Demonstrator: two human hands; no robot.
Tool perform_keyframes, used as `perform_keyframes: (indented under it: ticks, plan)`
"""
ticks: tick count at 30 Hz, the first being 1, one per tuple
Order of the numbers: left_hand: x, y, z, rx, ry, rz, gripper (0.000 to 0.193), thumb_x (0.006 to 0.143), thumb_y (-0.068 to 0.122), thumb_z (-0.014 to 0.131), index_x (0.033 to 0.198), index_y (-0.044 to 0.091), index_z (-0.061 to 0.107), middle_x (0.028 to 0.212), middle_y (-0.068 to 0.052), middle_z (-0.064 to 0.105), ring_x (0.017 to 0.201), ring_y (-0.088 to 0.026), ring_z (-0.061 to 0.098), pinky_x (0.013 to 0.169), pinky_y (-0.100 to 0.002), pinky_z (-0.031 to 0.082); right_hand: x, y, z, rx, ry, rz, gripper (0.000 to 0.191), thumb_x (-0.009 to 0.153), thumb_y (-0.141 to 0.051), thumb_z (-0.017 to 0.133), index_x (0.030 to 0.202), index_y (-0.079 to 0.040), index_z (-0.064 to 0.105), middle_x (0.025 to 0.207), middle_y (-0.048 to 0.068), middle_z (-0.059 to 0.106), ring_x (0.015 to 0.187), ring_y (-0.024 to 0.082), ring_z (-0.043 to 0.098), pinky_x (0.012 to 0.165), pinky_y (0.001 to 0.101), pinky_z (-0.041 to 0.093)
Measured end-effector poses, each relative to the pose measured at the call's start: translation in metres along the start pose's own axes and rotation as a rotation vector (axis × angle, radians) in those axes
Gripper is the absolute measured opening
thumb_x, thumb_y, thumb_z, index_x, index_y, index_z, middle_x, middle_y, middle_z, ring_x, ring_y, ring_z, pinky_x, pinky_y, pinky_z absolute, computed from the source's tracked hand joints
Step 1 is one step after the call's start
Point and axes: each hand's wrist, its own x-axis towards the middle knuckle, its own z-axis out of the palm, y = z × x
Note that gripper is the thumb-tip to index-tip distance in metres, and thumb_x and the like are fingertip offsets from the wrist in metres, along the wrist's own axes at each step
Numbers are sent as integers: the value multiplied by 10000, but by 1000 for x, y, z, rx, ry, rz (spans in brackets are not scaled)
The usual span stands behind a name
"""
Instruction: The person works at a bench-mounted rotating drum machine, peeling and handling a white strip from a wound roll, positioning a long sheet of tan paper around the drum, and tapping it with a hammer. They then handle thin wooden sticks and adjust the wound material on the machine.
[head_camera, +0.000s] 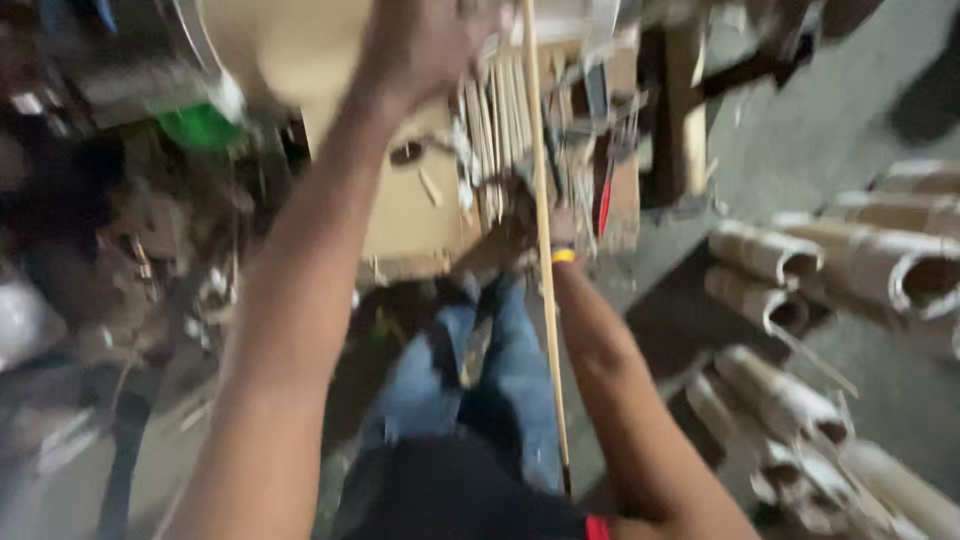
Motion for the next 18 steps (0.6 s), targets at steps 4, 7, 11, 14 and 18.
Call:
perform_keyframes:
  ticks: [4,7,11,14,18]
  plan:
    - [-3,7,0,9,-42,-49,250,957,227,742,817,27,798,599,-54,726,439,-79,672,401,-248,561,9,-18,-4,10,-32,54,313,943,-386,677,1063,-101,625,862,86,667,770,238,618,633,377,463]
    - [-7,13,-2,-32,-39,-69,201,930,206,751,845,27,785,582,-45,722,422,-75,666,418,-245,572,7,-15,-5,86,-67,62,295,947,-399,654,1045,-123,616,843,59,656,734,201,592,598,348,443]
    - [-6,14,-4,-10,-29,-89,239,925,243,749,775,62,791,569,-28,718,396,-76,649,416,-246,564,-13,-2,-11,458,-123,107,274,953,-417,623,1022,-152,604,817,24,641,686,152,558,551,309,416]
    - [-4,12,-3,7,-18,-85,249,905,268,756,751,76,790,568,-17,719,427,-92,665,481,-285,588,-49,2,-42,1068,-192,319,261,957,-430,599,1004,-174,594,798,-2,630,650,116,532,516,280,396]
    - [-2,7,-1,44,-3,-34,265,883,297,759,723,92,805,567,-12,723,478,-112,686,589,-314,605,-102,-8,-127,1348,-172,348,246,963,-448,568,980,-202,582,773,-37,616,603,67,497,470,242,369]
